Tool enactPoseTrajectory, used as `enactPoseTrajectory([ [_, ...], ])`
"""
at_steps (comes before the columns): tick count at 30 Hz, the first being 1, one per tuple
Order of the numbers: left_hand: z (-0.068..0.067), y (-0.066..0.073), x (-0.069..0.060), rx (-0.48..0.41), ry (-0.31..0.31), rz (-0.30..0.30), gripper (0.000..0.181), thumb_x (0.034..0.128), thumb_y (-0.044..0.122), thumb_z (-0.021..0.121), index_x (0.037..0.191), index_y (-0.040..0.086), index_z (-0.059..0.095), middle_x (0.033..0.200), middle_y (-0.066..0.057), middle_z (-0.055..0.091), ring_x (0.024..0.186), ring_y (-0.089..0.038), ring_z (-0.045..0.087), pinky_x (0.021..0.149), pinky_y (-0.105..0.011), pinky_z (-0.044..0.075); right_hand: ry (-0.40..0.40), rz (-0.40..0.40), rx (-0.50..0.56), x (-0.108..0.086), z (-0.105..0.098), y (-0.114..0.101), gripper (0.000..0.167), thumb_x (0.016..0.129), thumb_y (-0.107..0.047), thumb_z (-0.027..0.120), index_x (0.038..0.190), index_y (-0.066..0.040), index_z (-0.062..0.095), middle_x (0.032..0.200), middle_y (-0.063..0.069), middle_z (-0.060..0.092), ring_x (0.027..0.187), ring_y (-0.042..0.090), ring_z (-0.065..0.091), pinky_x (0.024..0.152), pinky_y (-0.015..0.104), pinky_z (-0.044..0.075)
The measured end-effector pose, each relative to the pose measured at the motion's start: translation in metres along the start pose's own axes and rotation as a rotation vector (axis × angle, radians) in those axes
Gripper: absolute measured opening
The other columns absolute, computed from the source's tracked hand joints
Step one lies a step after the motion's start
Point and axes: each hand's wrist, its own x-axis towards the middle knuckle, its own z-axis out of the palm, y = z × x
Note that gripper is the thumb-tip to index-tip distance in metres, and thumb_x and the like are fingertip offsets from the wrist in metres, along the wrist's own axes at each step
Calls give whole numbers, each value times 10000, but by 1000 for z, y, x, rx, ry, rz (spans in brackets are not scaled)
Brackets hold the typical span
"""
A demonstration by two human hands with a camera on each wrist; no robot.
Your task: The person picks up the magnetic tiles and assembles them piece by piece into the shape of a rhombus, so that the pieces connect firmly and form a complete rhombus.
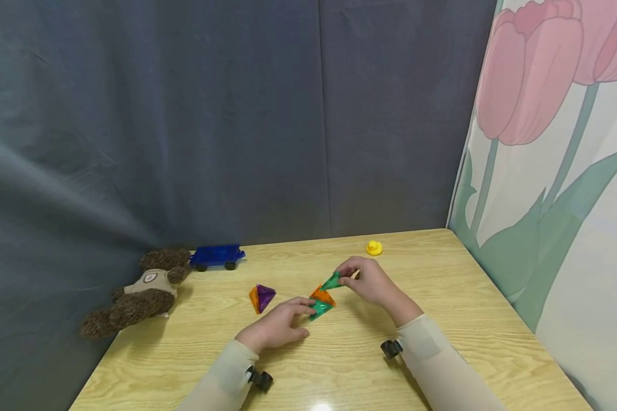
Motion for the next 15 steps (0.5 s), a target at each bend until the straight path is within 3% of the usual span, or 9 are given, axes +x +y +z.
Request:
enactPoseTrajectory([
  [15, 2, -7, 0, -76, 22, 14, 485, 980, 196, 769, 1444, 149, 635, 1599, 60, 449, 1463, -217, 436, 1147, -392, 439, -142, -3, 35, 0, 21, 1, 137, 914, -57, 814, 951, -184, 778, 880, -57, 712, 815, 140, 641, 685, 294, 555],
])
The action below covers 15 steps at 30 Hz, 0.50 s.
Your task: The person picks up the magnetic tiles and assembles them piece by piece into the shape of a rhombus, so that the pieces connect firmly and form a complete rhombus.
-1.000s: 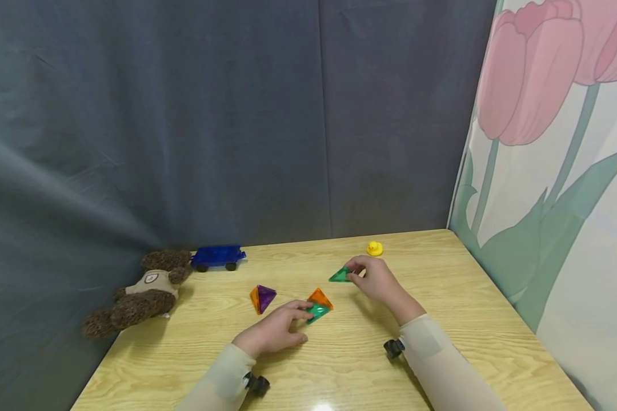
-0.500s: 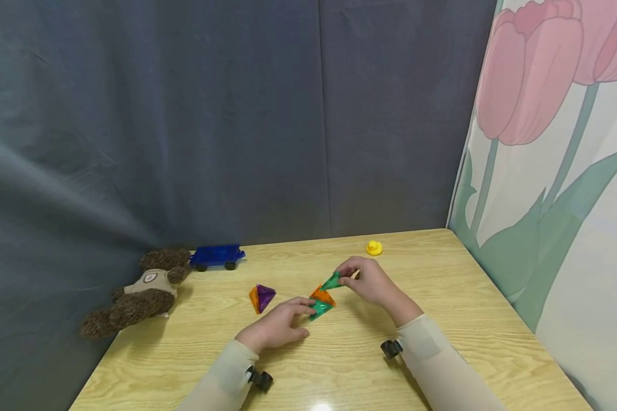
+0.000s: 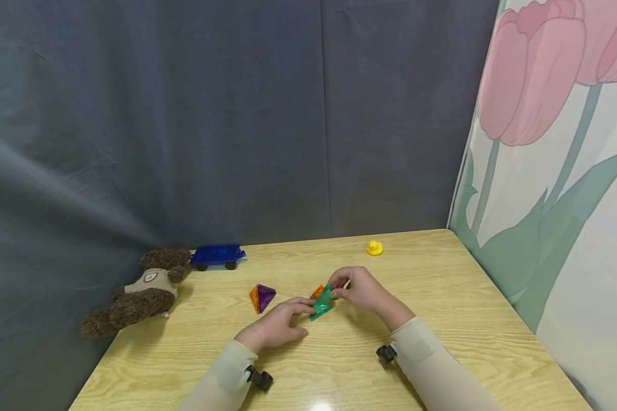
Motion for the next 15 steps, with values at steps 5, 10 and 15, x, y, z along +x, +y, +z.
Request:
enactPoseTrajectory([
  [5, 0, 0, 0, -6, 0, 9, 474, 979, 177, 767, 1432, 130, 638, 1596, 31, 455, 1454, -221, 448, 1128, -368, 458, -28, -4, 12, 2, 6, 2, 147, 905, -52, 819, 950, -186, 781, 877, -83, 707, 819, 136, 645, 693, 295, 562],
  [10, 0, 0, 0, 5, -4, 1, 473, 983, 185, 763, 1436, 134, 636, 1598, 37, 452, 1450, -206, 452, 1117, -339, 464, -60, -10, -1, 3, 11, 2, 170, 909, -34, 810, 971, -190, 784, 913, -88, 712, 834, 111, 652, 714, 293, 564],
  [15, 0, 1, 0, 6, -8, -7, 481, 987, 198, 760, 1447, 136, 629, 1602, 47, 448, 1456, -199, 444, 1121, -340, 460, -80, -16, -5, 4, 15, 3, 179, 917, -29, 800, 977, -196, 781, 936, -72, 720, 843, 101, 652, 724, 291, 562],
])
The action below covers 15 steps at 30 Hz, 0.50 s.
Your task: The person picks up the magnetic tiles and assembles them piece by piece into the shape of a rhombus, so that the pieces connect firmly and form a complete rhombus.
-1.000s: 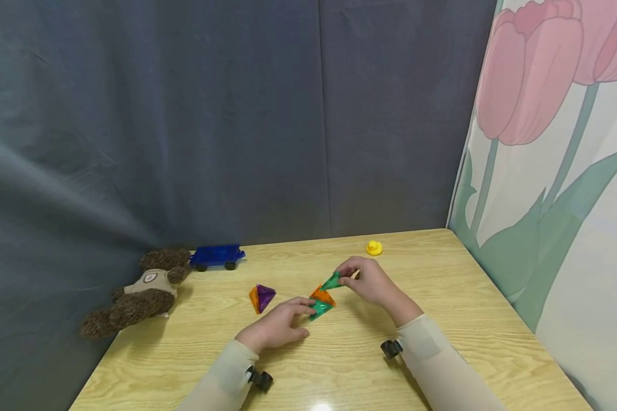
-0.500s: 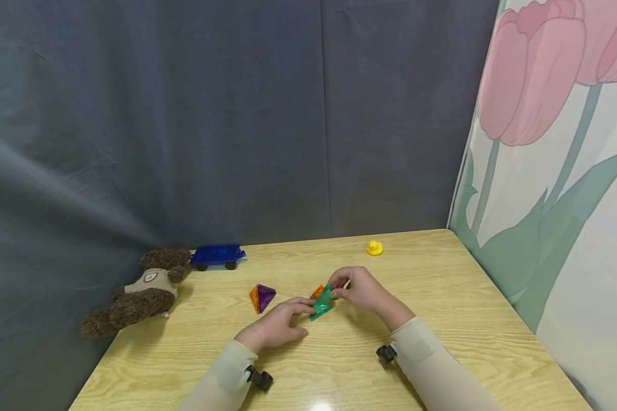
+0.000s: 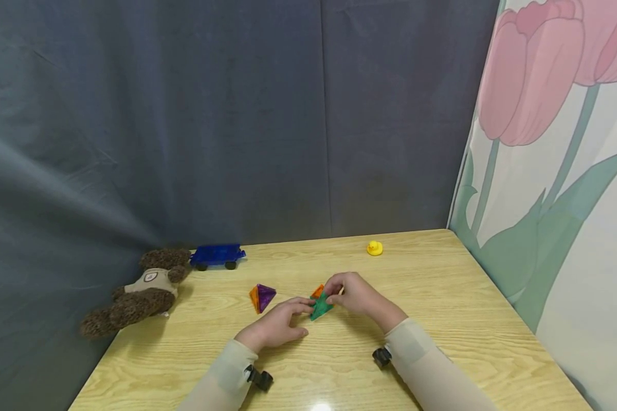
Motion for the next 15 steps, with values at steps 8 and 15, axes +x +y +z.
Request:
enactPoseTrajectory([
  [8, 0, 0, 0, 0, -4, 0, 498, 985, 211, 764, 1456, 132, 622, 1605, 57, 445, 1461, -198, 440, 1123, -343, 458, -11, 1, -14, 1, 6, 4, 170, 919, -44, 805, 958, -206, 770, 910, -61, 703, 823, 104, 635, 705, 291, 555],
  [15, 0, -1, 0, 2, -4, -5, 503, 990, 206, 759, 1466, 131, 615, 1609, 59, 440, 1472, -194, 425, 1140, -351, 441, -22, 2, -27, 2, 10, 7, 160, 913, -49, 812, 964, -198, 782, 926, -88, 701, 821, 77, 639, 697, 274, 561],
])
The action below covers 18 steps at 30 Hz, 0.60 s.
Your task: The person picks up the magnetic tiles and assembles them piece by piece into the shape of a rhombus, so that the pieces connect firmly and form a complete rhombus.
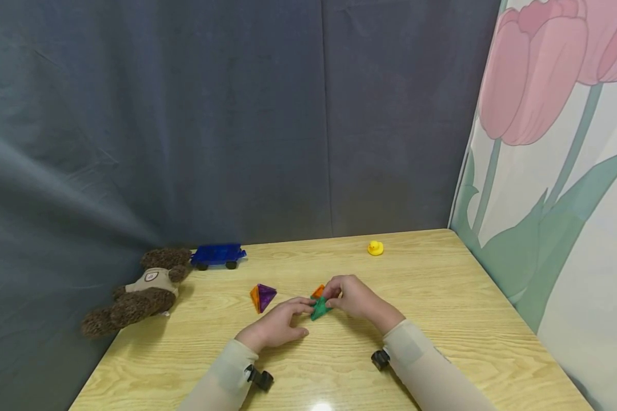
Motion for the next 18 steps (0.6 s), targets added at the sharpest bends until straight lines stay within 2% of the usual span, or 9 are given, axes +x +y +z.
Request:
enactPoseTrajectory([
  [18, 0, -2, 0, 4, -2, -11, 493, 986, 226, 763, 1451, 140, 625, 1605, 101, 431, 1474, -207, 423, 1153, -383, 431, 48, 32, -27, 2, 1, -3, 168, 909, -65, 826, 923, -211, 744, 871, -113, 664, 791, 97, 624, 688, 279, 560],
])
